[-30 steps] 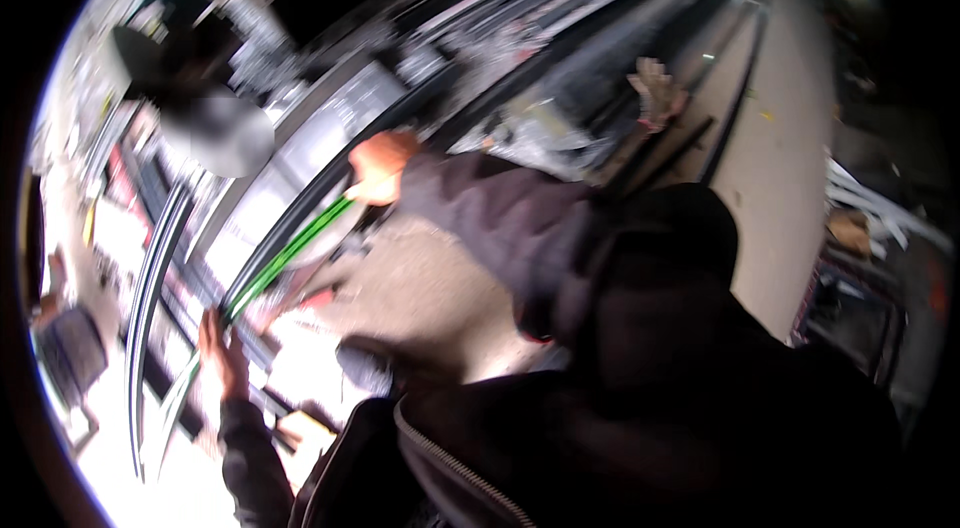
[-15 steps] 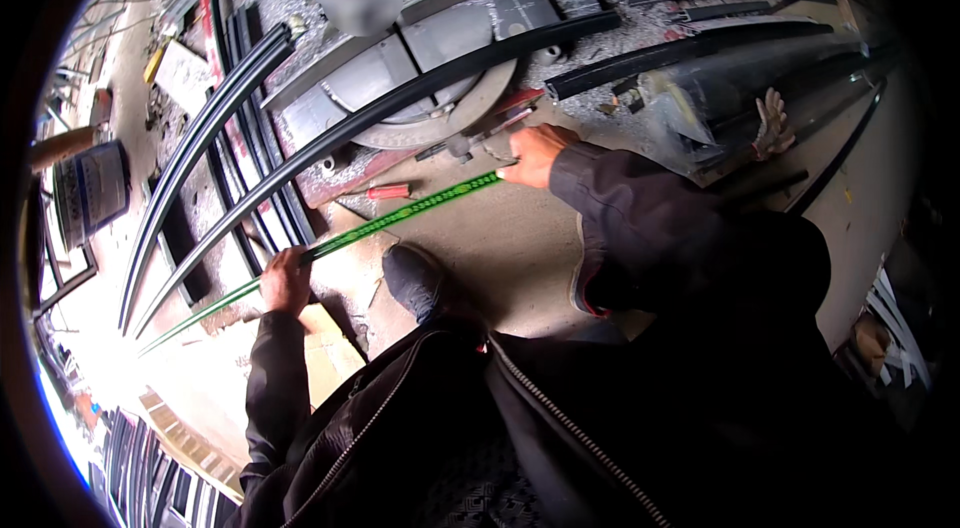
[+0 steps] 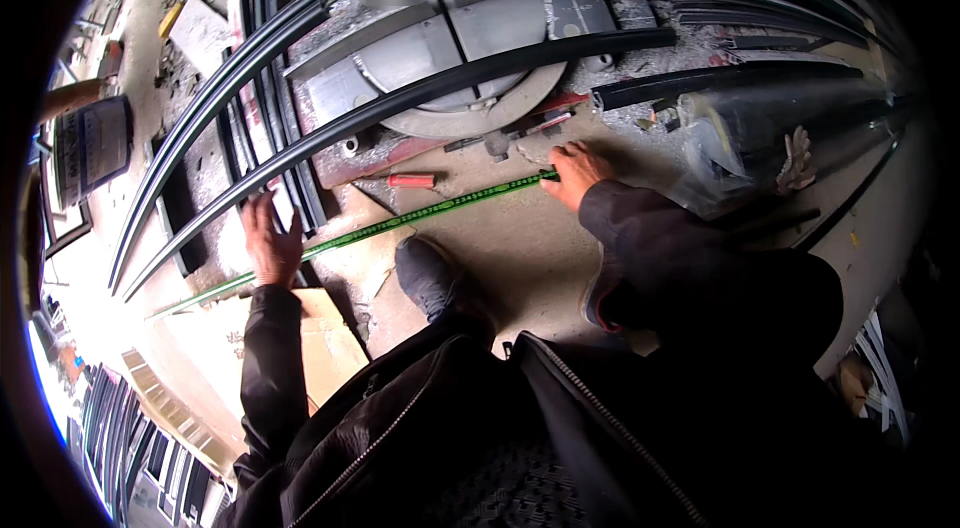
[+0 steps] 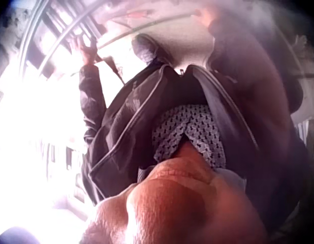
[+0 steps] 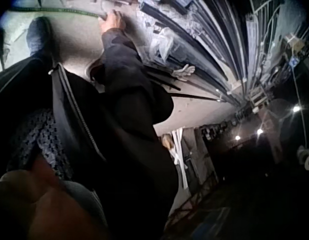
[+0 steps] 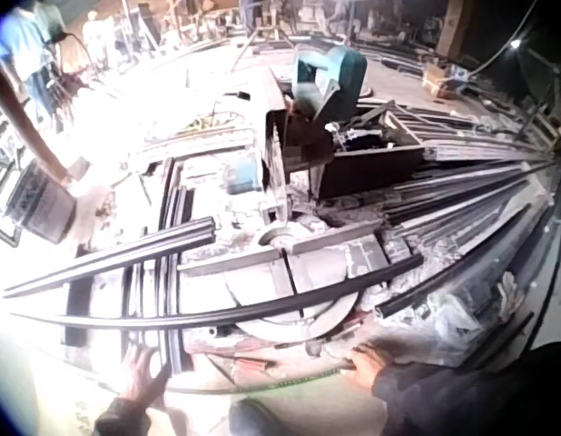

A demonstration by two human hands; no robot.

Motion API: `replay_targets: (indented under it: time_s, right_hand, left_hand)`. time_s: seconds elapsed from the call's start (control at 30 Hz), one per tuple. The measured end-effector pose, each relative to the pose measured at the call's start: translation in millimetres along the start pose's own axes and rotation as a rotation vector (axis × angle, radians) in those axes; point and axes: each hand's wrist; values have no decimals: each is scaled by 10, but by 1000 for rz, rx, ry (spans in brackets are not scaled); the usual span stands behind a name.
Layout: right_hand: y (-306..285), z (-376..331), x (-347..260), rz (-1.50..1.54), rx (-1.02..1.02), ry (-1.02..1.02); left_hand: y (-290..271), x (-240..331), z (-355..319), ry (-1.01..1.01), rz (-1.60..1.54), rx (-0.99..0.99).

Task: The person uses a green flexible tape measure to measure the dimensions of a large metal window frame and several long metal bars. They measure the frame's width and height, then measure and mark the metal bars on the floor before placing them aside.

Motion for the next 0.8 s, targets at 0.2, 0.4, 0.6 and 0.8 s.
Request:
replay_targets:
  time_s: [0.2, 0.4, 0.6, 0.8]
  right_hand:
    - [97, 54, -51, -152, -116, -1]
    - [-166, -25, -169, -150, -67, -159]
    - [-822, 165, -839, 60, 560, -442]
    - [-1167, 457, -1405, -174, 551, -481]
  left_hand:
    - [-53, -306, 447, -59, 199, -91]
    - [181, -808, 528, -120, 201, -221]
    - [306, -960, 447, 20, 240, -188]
    - [46, -228, 328, 63, 160, -250]
Point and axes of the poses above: each hand's wrist, its own z-axis towards the middle knuckle, its own y-axis out of the palm, x = y × z, and after that the axes turned 9 degrees about -z, right-handed
